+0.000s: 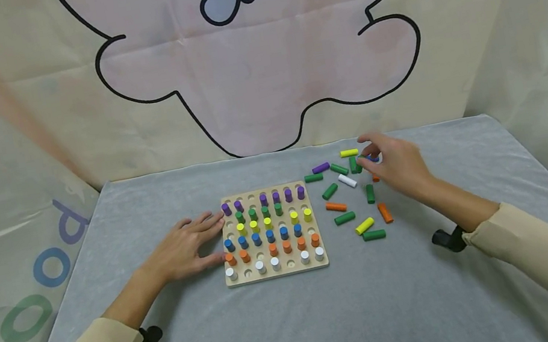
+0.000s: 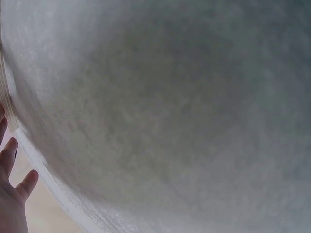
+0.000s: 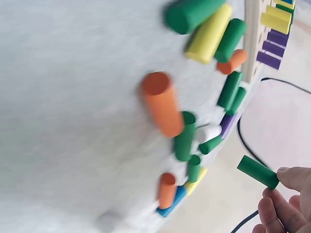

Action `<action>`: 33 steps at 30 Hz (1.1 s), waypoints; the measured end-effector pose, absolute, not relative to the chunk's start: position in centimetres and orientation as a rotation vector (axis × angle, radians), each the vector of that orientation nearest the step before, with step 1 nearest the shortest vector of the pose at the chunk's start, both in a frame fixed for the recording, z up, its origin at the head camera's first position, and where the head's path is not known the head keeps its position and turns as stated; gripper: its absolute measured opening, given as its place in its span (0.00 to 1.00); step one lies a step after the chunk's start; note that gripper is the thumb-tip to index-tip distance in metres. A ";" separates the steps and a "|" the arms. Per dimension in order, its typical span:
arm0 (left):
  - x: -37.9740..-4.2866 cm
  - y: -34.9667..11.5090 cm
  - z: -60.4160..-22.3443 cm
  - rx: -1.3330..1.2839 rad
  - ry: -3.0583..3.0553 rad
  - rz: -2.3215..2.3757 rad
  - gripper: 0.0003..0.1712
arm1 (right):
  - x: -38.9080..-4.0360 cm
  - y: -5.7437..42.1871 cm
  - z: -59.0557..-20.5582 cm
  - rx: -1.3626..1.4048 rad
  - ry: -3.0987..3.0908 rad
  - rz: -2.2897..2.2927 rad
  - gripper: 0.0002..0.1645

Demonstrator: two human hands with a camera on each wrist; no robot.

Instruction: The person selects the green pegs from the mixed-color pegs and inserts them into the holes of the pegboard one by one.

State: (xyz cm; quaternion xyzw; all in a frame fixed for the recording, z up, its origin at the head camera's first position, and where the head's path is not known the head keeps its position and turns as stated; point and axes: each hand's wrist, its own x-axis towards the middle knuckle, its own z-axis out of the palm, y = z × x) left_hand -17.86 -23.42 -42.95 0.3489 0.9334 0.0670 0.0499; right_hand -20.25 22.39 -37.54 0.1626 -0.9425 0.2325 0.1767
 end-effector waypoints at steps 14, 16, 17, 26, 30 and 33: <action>-17.8 -23.7 -43.0 1.073 2.845 0.201 0.47 | -20.7 14.9 -35.4 0.667 -2.649 0.691 0.22; -17.8 -23.7 -42.9 1.077 2.846 0.197 0.47 | -20.7 13.9 -35.2 0.700 -2.650 0.702 0.22; -17.8 -23.7 -42.9 1.078 2.846 0.194 0.47 | -20.7 13.5 -35.2 0.715 -2.650 0.705 0.22; -17.8 -23.5 -42.8 1.093 2.852 0.199 0.47 | -20.3 9.9 -35.1 0.787 -2.657 0.707 0.21; -17.8 -23.6 -42.9 1.095 2.855 0.211 0.47 | -20.1 8.5 -35.2 0.832 -2.668 0.706 0.21; -17.9 -23.6 -42.9 1.097 2.857 0.217 0.47 | -20.0 7.6 -35.3 0.869 -2.674 0.727 0.21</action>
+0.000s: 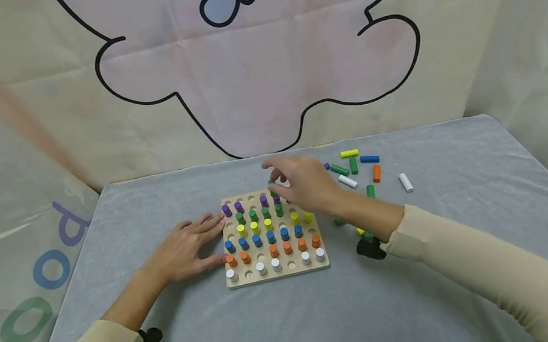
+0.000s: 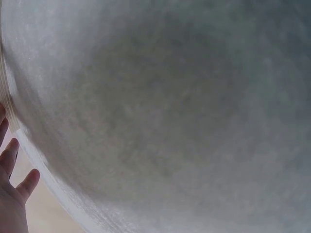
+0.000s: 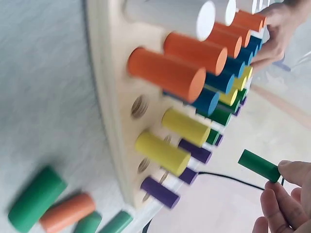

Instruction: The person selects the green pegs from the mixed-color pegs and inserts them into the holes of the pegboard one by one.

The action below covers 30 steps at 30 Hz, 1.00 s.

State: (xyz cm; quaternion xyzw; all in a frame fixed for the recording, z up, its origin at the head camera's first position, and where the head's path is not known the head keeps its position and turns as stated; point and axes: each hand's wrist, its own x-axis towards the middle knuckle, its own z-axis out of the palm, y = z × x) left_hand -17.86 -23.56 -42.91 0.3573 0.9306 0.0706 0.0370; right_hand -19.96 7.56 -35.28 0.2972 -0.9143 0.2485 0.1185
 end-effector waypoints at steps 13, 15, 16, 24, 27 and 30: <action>-17.9 -23.5 -42.7 1.110 2.847 0.217 0.46 | -19.5 4.2 -35.8 0.967 -2.676 0.749 0.22; -17.9 -23.5 -42.7 1.112 2.846 0.215 0.46 | -19.5 3.8 -36.0 0.972 -2.684 0.747 0.22; -17.9 -23.6 -42.7 1.112 2.845 0.216 0.46 | -19.5 3.6 -36.0 0.975 -2.687 0.750 0.22; -18.0 -23.6 -42.9 1.135 2.849 0.214 0.46 | -19.6 2.2 -36.4 1.007 -2.687 0.748 0.21; -18.0 -23.7 -42.9 1.140 2.849 0.213 0.45 | -19.6 1.7 -36.6 1.021 -2.685 0.751 0.21; -18.0 -23.7 -43.0 1.142 2.847 0.212 0.46 | -19.6 1.4 -36.6 1.028 -2.704 0.754 0.21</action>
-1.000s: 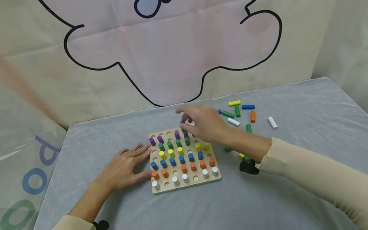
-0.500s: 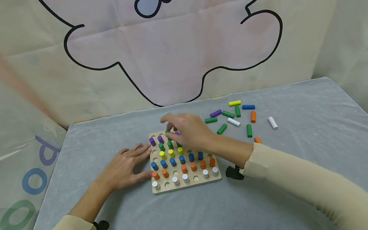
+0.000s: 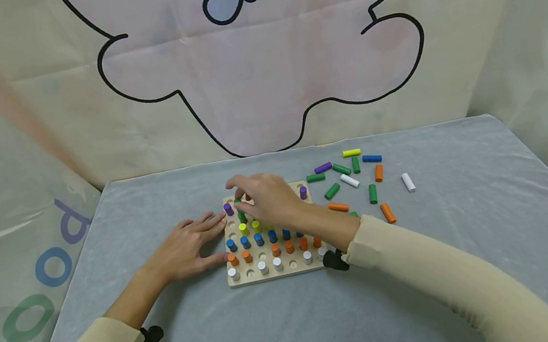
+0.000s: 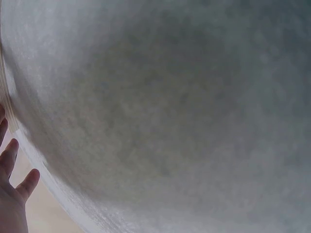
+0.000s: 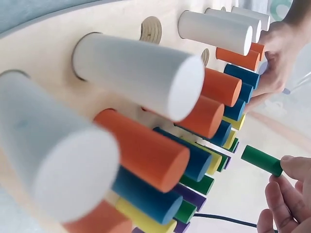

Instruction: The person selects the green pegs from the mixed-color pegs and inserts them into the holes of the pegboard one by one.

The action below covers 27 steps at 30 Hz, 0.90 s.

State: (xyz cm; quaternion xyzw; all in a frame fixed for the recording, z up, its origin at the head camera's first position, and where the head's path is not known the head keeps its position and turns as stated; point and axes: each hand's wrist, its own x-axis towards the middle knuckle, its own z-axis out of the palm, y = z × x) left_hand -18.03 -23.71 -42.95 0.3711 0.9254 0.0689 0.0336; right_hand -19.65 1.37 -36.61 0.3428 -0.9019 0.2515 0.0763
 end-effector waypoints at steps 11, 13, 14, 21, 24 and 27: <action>-17.9 -23.7 -42.7 1.144 2.845 0.212 0.45 | -20.1 0.1 -36.5 1.063 -2.770 0.806 0.22; -17.9 -23.7 -42.7 1.145 2.845 0.211 0.45 | -20.2 -0.2 -36.5 1.065 -2.784 0.806 0.22; -17.9 -23.7 -42.7 1.145 2.845 0.210 0.45 | -20.2 -0.3 -36.5 1.064 -2.793 0.807 0.22; -18.0 -23.8 -42.8 1.144 2.847 0.212 0.45 | -20.5 -1.0 -36.8 1.068 -2.842 0.800 0.22; -18.0 -23.8 -42.8 1.150 2.854 0.216 0.45 | -20.6 -1.2 -37.0 1.069 -2.858 0.795 0.22; -18.0 -23.8 -42.9 1.175 2.865 0.222 0.45 | -20.8 -1.4 -37.3 1.065 -2.873 0.809 0.22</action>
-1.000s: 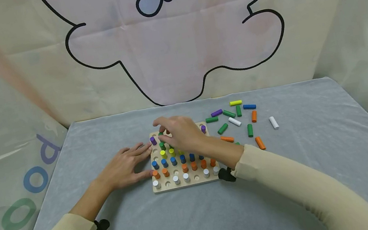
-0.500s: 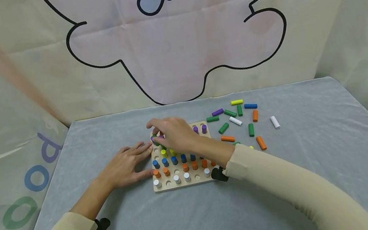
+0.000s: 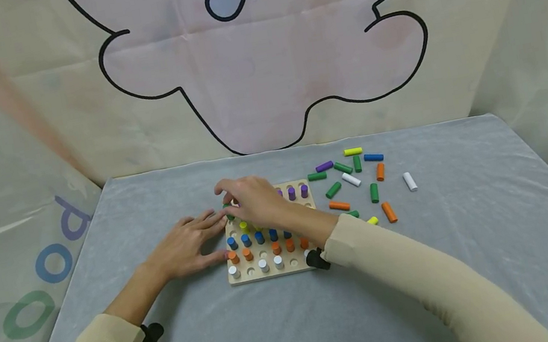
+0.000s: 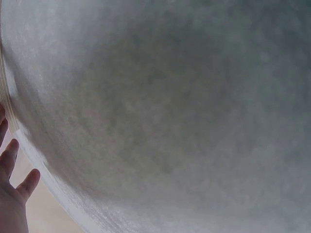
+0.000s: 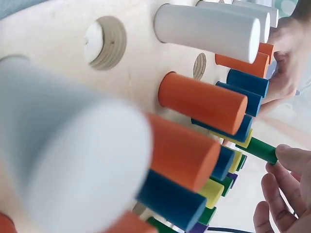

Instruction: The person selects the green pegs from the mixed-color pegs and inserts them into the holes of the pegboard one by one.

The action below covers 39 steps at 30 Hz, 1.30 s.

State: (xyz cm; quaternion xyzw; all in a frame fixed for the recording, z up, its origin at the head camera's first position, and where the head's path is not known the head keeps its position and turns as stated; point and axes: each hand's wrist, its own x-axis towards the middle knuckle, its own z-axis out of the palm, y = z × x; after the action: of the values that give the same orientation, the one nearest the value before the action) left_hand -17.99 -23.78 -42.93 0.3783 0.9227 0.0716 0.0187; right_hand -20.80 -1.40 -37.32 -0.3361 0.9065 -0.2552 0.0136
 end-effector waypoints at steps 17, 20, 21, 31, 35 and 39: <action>-18.0 -23.7 -42.7 1.175 2.850 0.195 0.44 | -21.0 -1.9 -38.3 -1.018 2.781 -0.781 0.20; -18.1 -23.7 -42.7 1.172 2.846 0.203 0.44 | -21.0 -1.9 -38.4 -1.029 2.770 -0.790 0.19; -18.1 -23.7 -42.7 1.173 2.846 0.205 0.44 | -21.1 -1.9 -38.4 -1.032 2.768 -0.792 0.19; -18.1 -23.8 -42.8 1.182 2.851 0.226 0.45 | -21.0 -2.0 -38.5 -1.041 2.738 -0.726 0.19; -18.1 -23.8 -42.8 1.180 2.851 0.235 0.44 | -21.1 -1.9 -38.5 -1.068 2.724 -0.704 0.19; -18.0 -23.8 -42.8 1.167 2.845 0.232 0.44 | -21.2 -1.2 -38.0 -1.080 2.697 -0.663 0.21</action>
State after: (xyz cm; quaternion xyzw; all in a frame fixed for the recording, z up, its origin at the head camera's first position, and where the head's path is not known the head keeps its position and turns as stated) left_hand -18.02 -23.79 -42.81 0.3784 0.9221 0.0752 0.0288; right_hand -21.24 -1.21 -37.99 -0.3614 0.9020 -0.2219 0.0807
